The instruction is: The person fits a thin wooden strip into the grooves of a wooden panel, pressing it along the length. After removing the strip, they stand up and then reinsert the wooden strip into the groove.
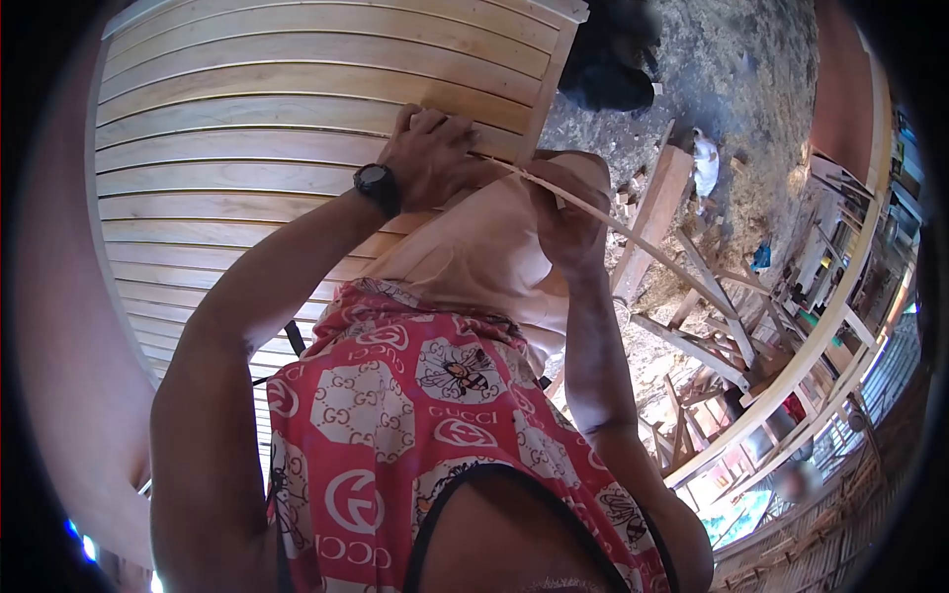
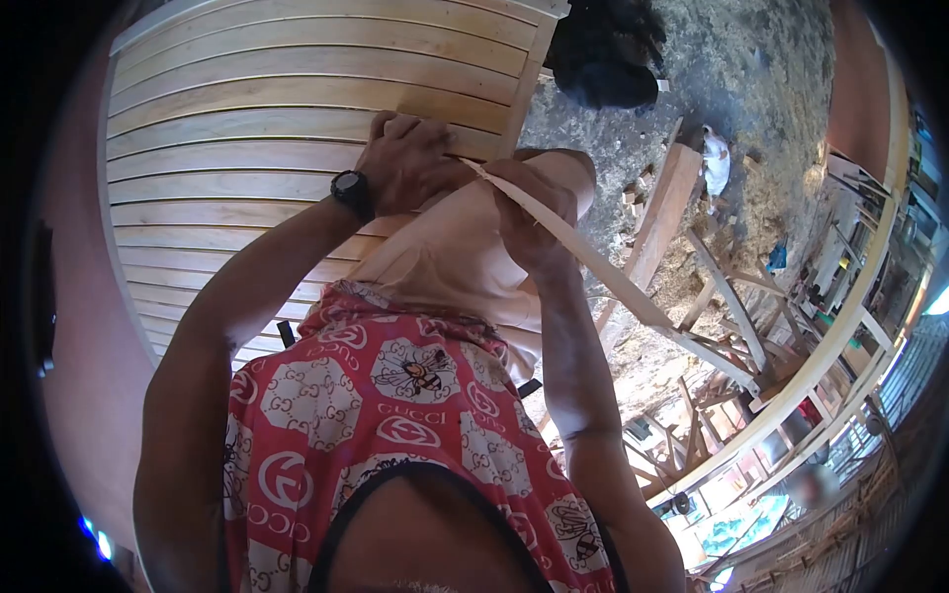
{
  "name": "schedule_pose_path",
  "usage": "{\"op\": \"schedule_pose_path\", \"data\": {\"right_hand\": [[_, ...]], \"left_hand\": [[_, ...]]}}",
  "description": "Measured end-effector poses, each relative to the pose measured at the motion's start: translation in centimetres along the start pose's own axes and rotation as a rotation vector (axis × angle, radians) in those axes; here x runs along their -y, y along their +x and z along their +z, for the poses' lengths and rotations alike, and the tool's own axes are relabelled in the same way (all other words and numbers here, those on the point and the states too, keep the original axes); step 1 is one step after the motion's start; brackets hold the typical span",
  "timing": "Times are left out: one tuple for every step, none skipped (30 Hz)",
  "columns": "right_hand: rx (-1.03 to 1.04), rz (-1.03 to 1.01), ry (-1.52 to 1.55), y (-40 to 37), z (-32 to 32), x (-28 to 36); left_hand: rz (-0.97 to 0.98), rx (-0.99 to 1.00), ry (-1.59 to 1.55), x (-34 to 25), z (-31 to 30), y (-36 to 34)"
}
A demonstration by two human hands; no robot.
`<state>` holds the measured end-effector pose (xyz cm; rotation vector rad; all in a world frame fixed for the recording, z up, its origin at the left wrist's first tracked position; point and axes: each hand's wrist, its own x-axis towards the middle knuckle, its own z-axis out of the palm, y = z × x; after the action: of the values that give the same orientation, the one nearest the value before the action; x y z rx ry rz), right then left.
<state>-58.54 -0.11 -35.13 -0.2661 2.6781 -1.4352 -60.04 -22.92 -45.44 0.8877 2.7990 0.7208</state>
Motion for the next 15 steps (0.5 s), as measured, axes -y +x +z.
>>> {"op": "schedule_pose_path", "data": {"right_hand": [[-0.003, 0.0, -0.001, -0.2, 0.2, -0.3], [-0.004, -0.025, 0.014, -0.3, 0.5, -0.7], [-0.005, -0.051, 0.029, -0.3, 0.7, -0.9], [-0.007, -0.053, 0.029, -0.4, 0.9, -1.0], [-0.019, -0.055, 0.0, -0.4, 1.1, -1.0], [-0.03, -0.058, -0.028, -0.4, 1.3, -0.9], [-0.03, -0.06, -0.028, -0.3, 1.4, -0.9], [-0.034, -0.073, -0.021, -0.3, 1.4, -0.9], [-0.038, -0.086, -0.014, -0.3, 1.4, -0.8], [-0.038, -0.086, -0.015, -0.3, 1.4, -0.7], [-0.026, -0.081, -0.024, -0.2, 1.3, -0.5], [-0.014, -0.075, -0.033, -0.1, 1.3, -0.4], [-0.012, -0.075, -0.032, -0.1, 1.2, -0.2], [0.011, -0.052, -0.067, -0.1, 1.1, 0.0], [0.034, -0.028, -0.102, -0.1, 1.0, 0.2]], "left_hand": [[-0.002, 0.012, -0.009, 0.1, 0.0, 0.0], [-0.003, 0.024, -0.017, 0.2, 0.0, 0.0], [0.0, 0.023, -0.016, 0.3, 0.2, 0.1], [0.018, -0.056, -0.004, 0.3, 0.4, 0.1], [0.034, -0.134, 0.008, 0.4, 0.6, 0.2], [0.033, -0.135, 0.01, 0.4, 0.6, 0.2], [0.016, -0.057, -0.015, 0.5, 0.6, 0.1], [0.0, 0.021, -0.042, 0.5, 0.6, 0.1], [0.0, 0.021, -0.042, 0.6, 0.8, 0.1], [0.0, -0.009, -0.023, 0.7, 1.1, 0.1], [0.0, -0.038, -0.003, 0.7, 1.3, 0.0], [-0.001, -0.038, -0.004, 0.6, 1.3, -0.1], [0.012, -0.053, -0.018, 0.4, 1.3, -0.1], [0.026, -0.068, -0.031, 0.2, 1.3, -0.2], [0.025, -0.068, -0.029, 0.0, 1.2, -0.2]]}}
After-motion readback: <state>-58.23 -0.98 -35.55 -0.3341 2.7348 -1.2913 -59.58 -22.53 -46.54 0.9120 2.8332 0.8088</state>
